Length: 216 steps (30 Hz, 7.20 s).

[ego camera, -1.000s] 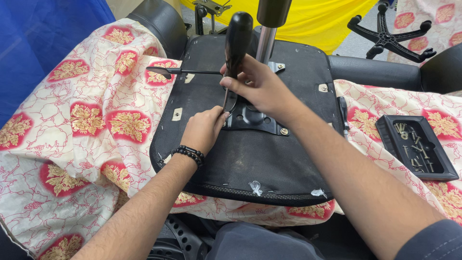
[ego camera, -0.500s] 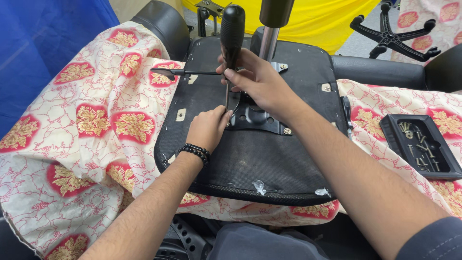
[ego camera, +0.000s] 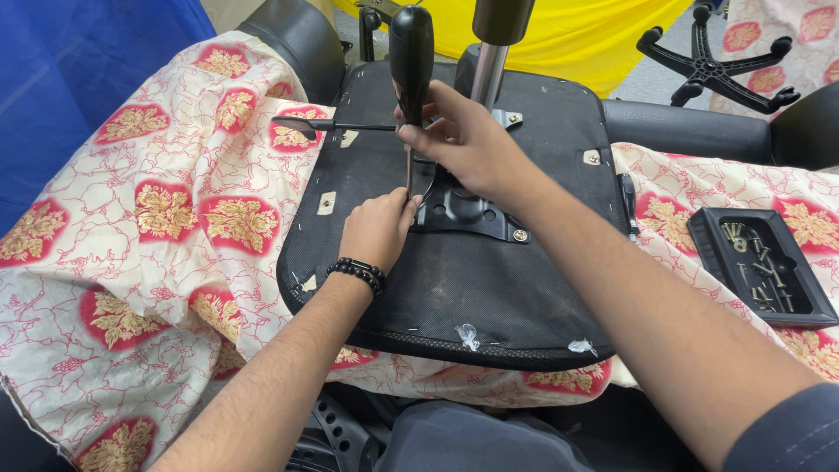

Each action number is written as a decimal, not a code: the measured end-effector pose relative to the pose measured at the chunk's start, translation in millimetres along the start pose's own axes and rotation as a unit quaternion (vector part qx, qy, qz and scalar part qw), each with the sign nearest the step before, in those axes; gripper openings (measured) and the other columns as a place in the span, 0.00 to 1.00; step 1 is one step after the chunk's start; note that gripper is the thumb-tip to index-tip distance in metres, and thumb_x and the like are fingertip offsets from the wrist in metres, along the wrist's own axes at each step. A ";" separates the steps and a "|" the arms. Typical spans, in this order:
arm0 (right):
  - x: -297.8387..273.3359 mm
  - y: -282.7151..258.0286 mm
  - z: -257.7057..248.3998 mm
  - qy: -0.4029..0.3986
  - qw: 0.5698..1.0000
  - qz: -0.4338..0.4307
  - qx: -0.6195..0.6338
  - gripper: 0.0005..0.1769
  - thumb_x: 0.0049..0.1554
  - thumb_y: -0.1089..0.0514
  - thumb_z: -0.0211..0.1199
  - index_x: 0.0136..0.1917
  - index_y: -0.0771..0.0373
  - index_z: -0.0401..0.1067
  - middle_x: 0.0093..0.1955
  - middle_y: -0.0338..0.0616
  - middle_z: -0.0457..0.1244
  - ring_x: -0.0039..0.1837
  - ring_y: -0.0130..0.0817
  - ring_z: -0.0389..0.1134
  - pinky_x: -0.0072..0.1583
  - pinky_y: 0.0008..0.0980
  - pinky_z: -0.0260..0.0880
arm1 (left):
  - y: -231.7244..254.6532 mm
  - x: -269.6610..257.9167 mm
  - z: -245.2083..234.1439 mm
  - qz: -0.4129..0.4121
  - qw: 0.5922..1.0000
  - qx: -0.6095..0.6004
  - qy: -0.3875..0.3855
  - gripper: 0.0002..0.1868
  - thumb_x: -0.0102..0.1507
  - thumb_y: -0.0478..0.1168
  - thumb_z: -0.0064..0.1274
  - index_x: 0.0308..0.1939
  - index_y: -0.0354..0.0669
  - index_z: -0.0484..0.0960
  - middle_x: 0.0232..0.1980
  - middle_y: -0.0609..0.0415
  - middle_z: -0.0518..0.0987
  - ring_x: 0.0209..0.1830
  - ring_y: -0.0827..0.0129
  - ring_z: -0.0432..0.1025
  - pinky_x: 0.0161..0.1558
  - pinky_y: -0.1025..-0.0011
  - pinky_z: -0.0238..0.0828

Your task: The person secures a black office chair seat to its metal mounting plate using a screwdriver. They insert and tighten multiple screws at the corners of the seat base, then move to the center to tighten additional fasteners.

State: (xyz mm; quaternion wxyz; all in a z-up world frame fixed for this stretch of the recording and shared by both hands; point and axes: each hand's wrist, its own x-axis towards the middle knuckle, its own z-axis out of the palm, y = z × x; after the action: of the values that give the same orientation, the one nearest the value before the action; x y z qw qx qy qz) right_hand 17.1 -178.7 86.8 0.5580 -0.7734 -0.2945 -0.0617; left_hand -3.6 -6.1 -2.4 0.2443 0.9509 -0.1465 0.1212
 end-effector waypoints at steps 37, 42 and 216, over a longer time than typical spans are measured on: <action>-1.8 4.5 4.5 0.020 0.999 0.031 -0.010 0.29 0.61 0.47 0.64 0.70 0.58 0.60 0.58 0.40 0.65 0.56 0.31 0.70 0.56 0.31 0.73 | -16.0 41.6 -31.9 0.132 0.984 -0.066 -0.100 0.19 0.71 0.52 0.48 0.37 0.41 0.81 0.30 0.42 0.81 0.35 0.46 0.79 0.39 0.53 0.73; -5.6 5.8 3.2 0.044 0.997 -0.031 -0.061 0.29 0.66 0.49 0.67 0.72 0.59 0.59 0.59 0.44 0.63 0.56 0.34 0.73 0.57 0.31 0.76 | -17.1 39.9 -37.9 0.137 0.979 -0.119 -0.091 0.17 0.68 0.52 0.50 0.38 0.42 0.80 0.31 0.44 0.82 0.34 0.49 0.79 0.37 0.54 0.74; -33.7 21.2 158.4 -0.078 0.988 0.090 -0.099 0.15 0.57 0.51 0.62 0.52 0.63 0.72 0.42 0.48 0.69 0.43 0.41 0.73 0.48 0.39 0.72 | -81.2 -137.8 -44.9 -0.083 0.972 -0.123 0.183 0.12 0.64 0.35 0.59 0.50 0.37 0.79 0.45 0.48 0.79 0.47 0.58 0.74 0.50 0.60 0.71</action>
State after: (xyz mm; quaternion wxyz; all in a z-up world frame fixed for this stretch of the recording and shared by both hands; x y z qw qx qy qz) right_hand -36.2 -53.6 -3.6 0.4575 -0.8505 -0.2589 0.0202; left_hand -111.2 114.7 -40.7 0.3910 0.8842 -0.0337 0.2533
